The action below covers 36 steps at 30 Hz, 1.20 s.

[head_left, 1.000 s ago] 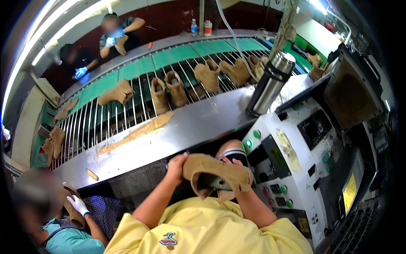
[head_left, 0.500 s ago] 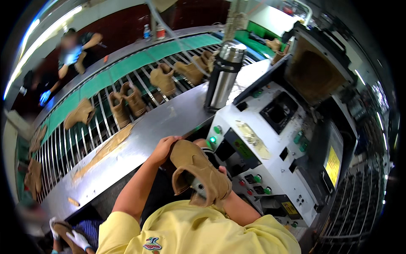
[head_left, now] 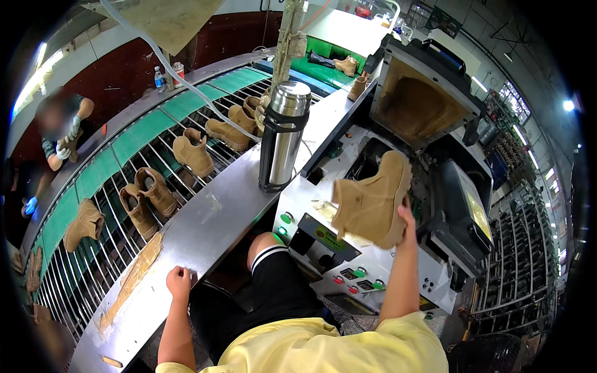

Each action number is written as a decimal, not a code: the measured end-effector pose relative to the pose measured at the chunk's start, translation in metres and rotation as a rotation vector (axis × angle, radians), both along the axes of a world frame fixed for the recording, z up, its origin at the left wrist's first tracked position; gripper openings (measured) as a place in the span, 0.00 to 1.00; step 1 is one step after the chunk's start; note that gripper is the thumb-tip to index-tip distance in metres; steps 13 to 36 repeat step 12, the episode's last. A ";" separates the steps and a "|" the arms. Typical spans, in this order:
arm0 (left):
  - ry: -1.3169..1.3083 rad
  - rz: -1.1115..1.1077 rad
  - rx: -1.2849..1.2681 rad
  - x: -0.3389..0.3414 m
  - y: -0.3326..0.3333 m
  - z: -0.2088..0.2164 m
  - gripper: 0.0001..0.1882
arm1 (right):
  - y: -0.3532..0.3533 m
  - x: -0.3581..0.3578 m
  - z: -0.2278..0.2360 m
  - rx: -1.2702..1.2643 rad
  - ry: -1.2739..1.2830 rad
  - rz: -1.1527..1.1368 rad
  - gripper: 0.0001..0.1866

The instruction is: The person places shoe uppers and soles into a heating machine, presses buttons to operate it, and then removes the heated components, placing them on a conveyor belt.

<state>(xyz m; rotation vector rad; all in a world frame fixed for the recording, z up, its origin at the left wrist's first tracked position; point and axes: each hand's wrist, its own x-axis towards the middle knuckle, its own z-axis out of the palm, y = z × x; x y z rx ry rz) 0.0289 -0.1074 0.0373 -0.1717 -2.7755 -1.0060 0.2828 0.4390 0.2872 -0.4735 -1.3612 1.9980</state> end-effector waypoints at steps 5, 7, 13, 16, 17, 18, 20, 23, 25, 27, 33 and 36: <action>0.035 -0.011 0.023 -0.001 0.026 0.013 0.09 | 0.104 -0.056 0.039 0.281 -0.401 -0.326 0.51; 0.029 -0.003 0.070 -0.004 0.031 0.008 0.09 | 0.145 -0.080 0.048 0.413 -0.552 -0.402 0.53; -0.017 0.071 0.095 -0.010 0.027 -0.001 0.08 | 0.217 -0.148 0.024 0.739 -0.945 -0.472 0.51; -0.017 0.071 0.095 -0.010 0.027 -0.001 0.08 | 0.217 -0.148 0.024 0.739 -0.945 -0.472 0.51; -0.017 0.071 0.095 -0.010 0.027 -0.001 0.08 | 0.217 -0.148 0.024 0.739 -0.945 -0.472 0.51; -0.017 0.071 0.095 -0.010 0.027 -0.001 0.08 | 0.217 -0.148 0.024 0.739 -0.945 -0.472 0.51; -0.017 0.071 0.095 -0.010 0.027 -0.001 0.08 | 0.217 -0.148 0.024 0.739 -0.945 -0.472 0.51; -0.017 0.071 0.095 -0.010 0.027 -0.001 0.08 | 0.217 -0.148 0.024 0.739 -0.945 -0.472 0.51; -0.017 0.071 0.095 -0.010 0.027 -0.001 0.08 | 0.217 -0.148 0.024 0.739 -0.945 -0.472 0.51; -0.017 0.071 0.095 -0.010 0.027 -0.001 0.08 | 0.217 -0.148 0.024 0.739 -0.945 -0.472 0.51; -0.017 0.071 0.095 -0.010 0.027 -0.001 0.08 | 0.217 -0.148 0.024 0.739 -0.945 -0.472 0.51; -0.017 0.071 0.095 -0.010 0.027 -0.001 0.08 | 0.217 -0.148 0.024 0.739 -0.945 -0.472 0.51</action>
